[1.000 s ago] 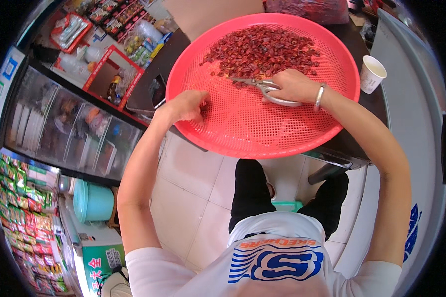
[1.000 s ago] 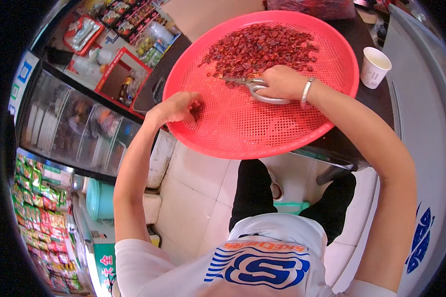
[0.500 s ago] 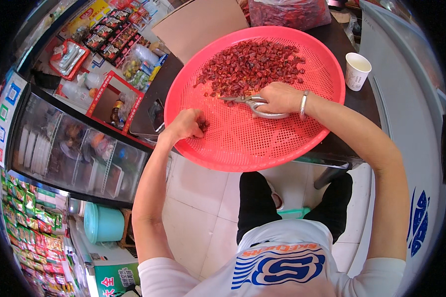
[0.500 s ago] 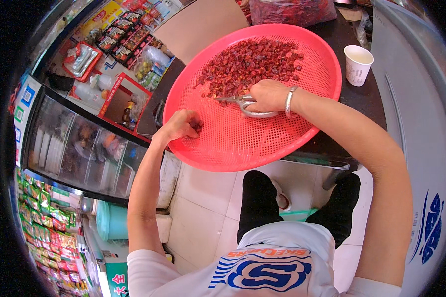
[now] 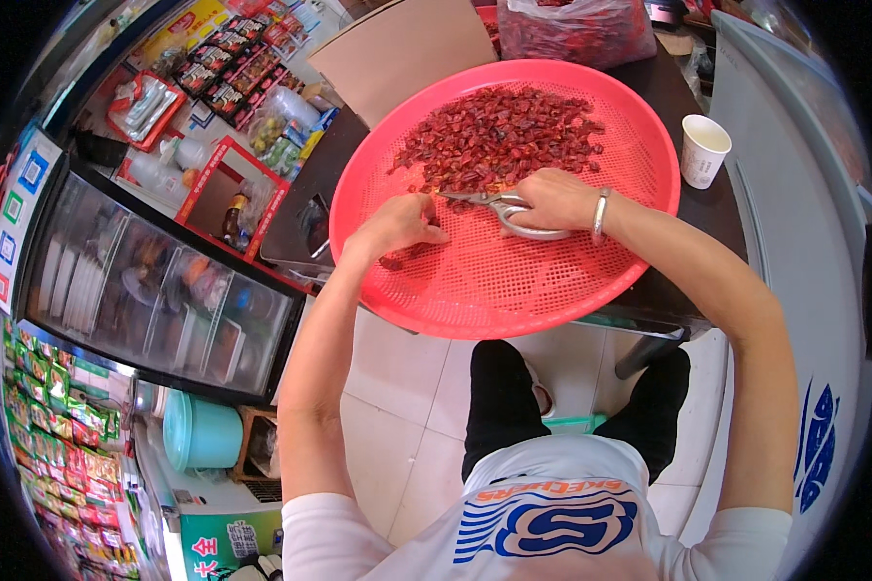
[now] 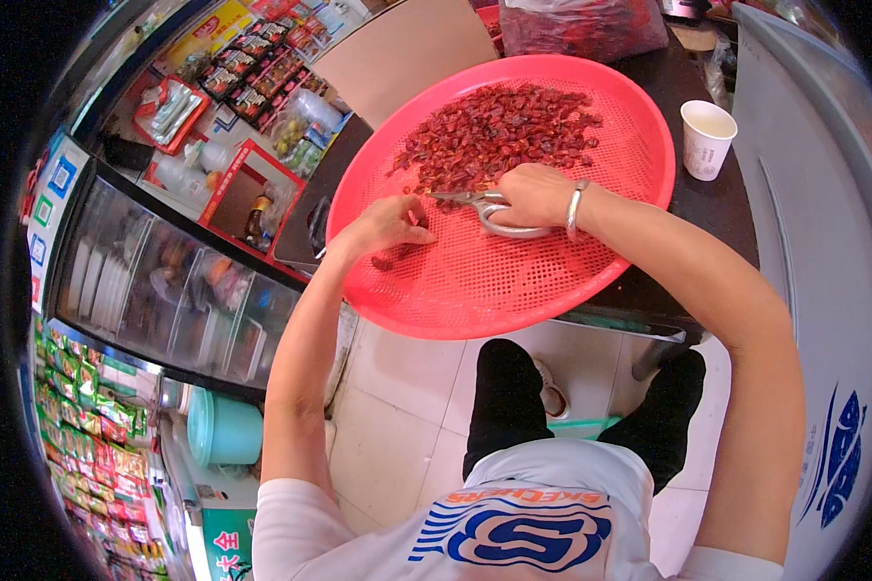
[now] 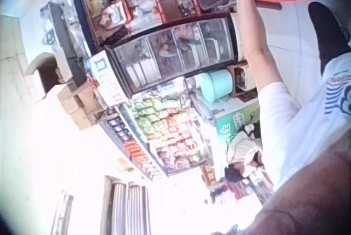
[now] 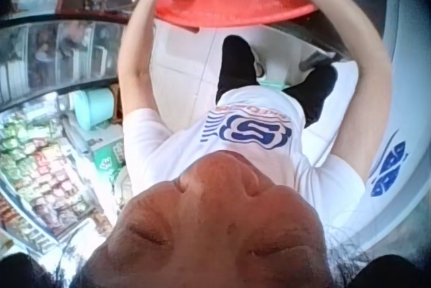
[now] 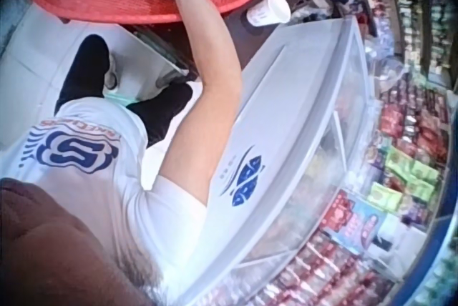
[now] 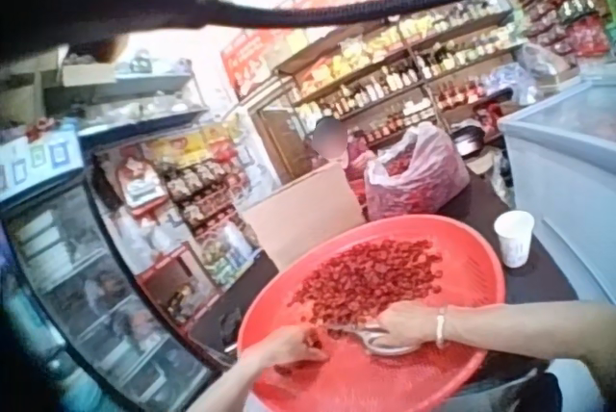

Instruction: The person uses scissors to trim the stems off dried red chilies in a red plastic basket. They pick up each chili, cut the stem, and drop the trimmed piece back into the basket. The work continues steadily throughout the clip.

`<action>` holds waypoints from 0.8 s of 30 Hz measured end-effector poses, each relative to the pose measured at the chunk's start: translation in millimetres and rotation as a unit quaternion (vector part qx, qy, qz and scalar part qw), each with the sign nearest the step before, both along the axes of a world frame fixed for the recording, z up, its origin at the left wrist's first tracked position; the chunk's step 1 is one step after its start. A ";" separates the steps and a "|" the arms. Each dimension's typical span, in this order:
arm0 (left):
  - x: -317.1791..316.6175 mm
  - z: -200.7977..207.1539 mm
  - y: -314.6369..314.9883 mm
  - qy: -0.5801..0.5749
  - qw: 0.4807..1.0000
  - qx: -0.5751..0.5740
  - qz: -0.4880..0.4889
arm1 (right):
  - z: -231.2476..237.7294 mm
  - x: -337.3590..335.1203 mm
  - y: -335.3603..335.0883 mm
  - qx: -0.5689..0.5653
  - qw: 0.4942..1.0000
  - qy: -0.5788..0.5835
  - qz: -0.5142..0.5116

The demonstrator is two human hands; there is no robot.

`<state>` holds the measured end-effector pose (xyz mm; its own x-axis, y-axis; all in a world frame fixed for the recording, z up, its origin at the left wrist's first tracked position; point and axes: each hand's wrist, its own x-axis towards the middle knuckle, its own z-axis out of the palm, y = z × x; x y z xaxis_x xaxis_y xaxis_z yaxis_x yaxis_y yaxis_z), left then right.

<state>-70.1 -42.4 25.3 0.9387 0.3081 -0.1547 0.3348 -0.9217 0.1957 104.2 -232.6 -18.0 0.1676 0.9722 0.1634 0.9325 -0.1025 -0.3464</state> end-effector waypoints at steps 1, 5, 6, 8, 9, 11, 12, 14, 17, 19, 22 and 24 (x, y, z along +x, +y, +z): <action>4.1 -0.9 1.5 0.005 1.000 0.001 -0.001 | -0.9 0.8 0.1 0.005 1.000 0.000 0.000; 7.5 -2.2 3.9 0.001 1.000 0.005 0.002 | -0.8 -0.7 1.2 0.006 1.000 0.005 0.001; 8.3 -2.4 3.6 0.004 1.000 0.002 0.007 | 0.2 -0.9 0.3 0.002 1.000 0.005 0.001; 9.0 -1.5 3.0 0.011 1.000 -0.003 0.017 | 0.2 -1.2 0.3 0.001 1.000 0.004 -0.001; 9.3 -1.9 3.8 0.012 1.000 -0.003 0.019 | -0.6 -0.6 0.8 0.003 1.000 0.001 -0.003; 10.5 -3.1 6.1 0.015 1.000 -0.004 0.024 | -1.5 0.1 1.7 0.008 1.000 0.002 -0.005; 10.6 -3.1 7.5 0.016 1.000 -0.003 0.019 | -1.8 0.3 2.0 0.009 1.000 0.005 -0.005; 9.5 -1.2 11.3 0.018 1.000 0.001 0.009 | -2.8 1.3 3.0 0.011 1.000 0.013 -0.008; 9.4 4.2 18.6 -0.010 1.000 0.004 -0.003 | -4.9 4.3 4.2 0.015 0.999 0.032 -0.025; 11.4 10.2 22.0 -0.048 0.999 0.009 -0.006 | -6.3 6.1 4.2 0.023 0.998 0.047 -0.044; 19.2 19.6 24.4 -0.108 0.988 -0.086 0.064 | -2.4 6.3 1.9 0.023 0.992 0.098 -0.075; 26.5 20.6 31.2 -0.175 0.961 -0.169 0.135 | 1.9 3.5 2.5 0.033 0.985 0.138 -0.093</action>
